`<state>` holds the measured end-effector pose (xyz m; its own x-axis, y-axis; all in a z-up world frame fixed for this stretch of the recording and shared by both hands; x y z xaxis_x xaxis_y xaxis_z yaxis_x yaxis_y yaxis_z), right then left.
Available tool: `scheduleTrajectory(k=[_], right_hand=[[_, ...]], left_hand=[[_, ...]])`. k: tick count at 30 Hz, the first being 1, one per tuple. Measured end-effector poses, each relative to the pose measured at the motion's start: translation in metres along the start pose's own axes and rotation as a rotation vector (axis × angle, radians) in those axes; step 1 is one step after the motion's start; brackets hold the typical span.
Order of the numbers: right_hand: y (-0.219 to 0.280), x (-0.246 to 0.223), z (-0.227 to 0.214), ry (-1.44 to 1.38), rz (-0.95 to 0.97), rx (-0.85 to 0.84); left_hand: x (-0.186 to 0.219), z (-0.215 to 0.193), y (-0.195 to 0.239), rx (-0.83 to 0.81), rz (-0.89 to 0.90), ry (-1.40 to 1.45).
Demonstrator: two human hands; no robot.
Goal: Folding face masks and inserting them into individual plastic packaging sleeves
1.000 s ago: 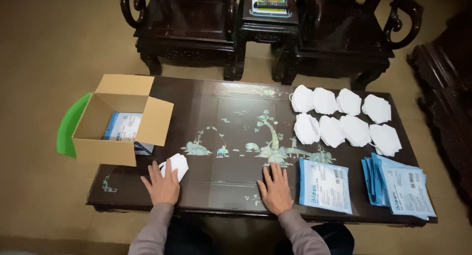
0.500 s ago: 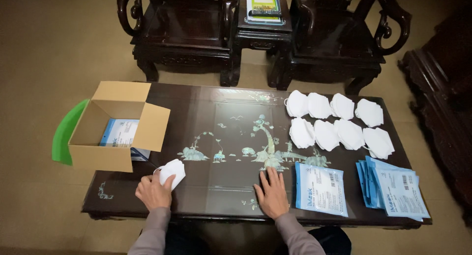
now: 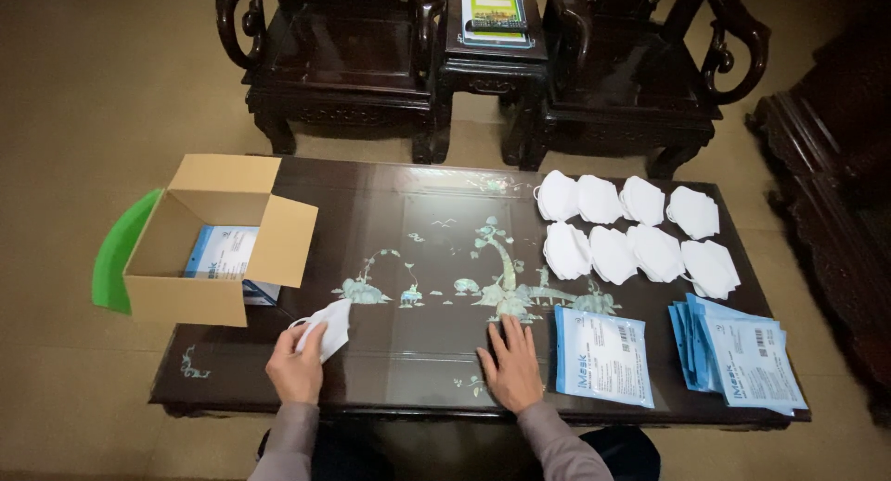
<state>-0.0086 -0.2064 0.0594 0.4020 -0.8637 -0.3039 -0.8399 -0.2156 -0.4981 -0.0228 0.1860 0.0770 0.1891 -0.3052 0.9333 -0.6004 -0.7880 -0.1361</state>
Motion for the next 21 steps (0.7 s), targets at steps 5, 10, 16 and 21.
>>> scheduleTrajectory(k=[5,10,16,21], right_hand=[[-0.032,-0.019,-0.035,-0.542,0.588,-0.187],[-0.056,-0.052,-0.057,-1.181,0.944,-0.346],[-0.030,-0.017,0.009,-1.057,1.018,-0.333],[-0.027,0.008,0.051,-1.142,1.334,-0.127]], left_hand=[[0.074,0.009,0.037,-0.322,-0.055,0.005],[0.077,0.067,0.080,-0.556,-0.200,0.072],[0.022,0.143,0.110,-0.623,-0.363,0.039],[-0.018,0.185,0.136,-0.721,-0.793,0.319]])
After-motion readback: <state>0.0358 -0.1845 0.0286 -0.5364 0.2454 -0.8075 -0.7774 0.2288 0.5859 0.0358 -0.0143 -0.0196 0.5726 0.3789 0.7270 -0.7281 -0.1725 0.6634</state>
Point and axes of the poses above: each hand's wrist, its own y-axis away from the middle knuckle, its own z-axis out of the palm, x = y × z, the point moved 2 cm from there along -y, towards the middle knuckle, and after that the axes turned 7 degrees about x, right-handed, at the moved point
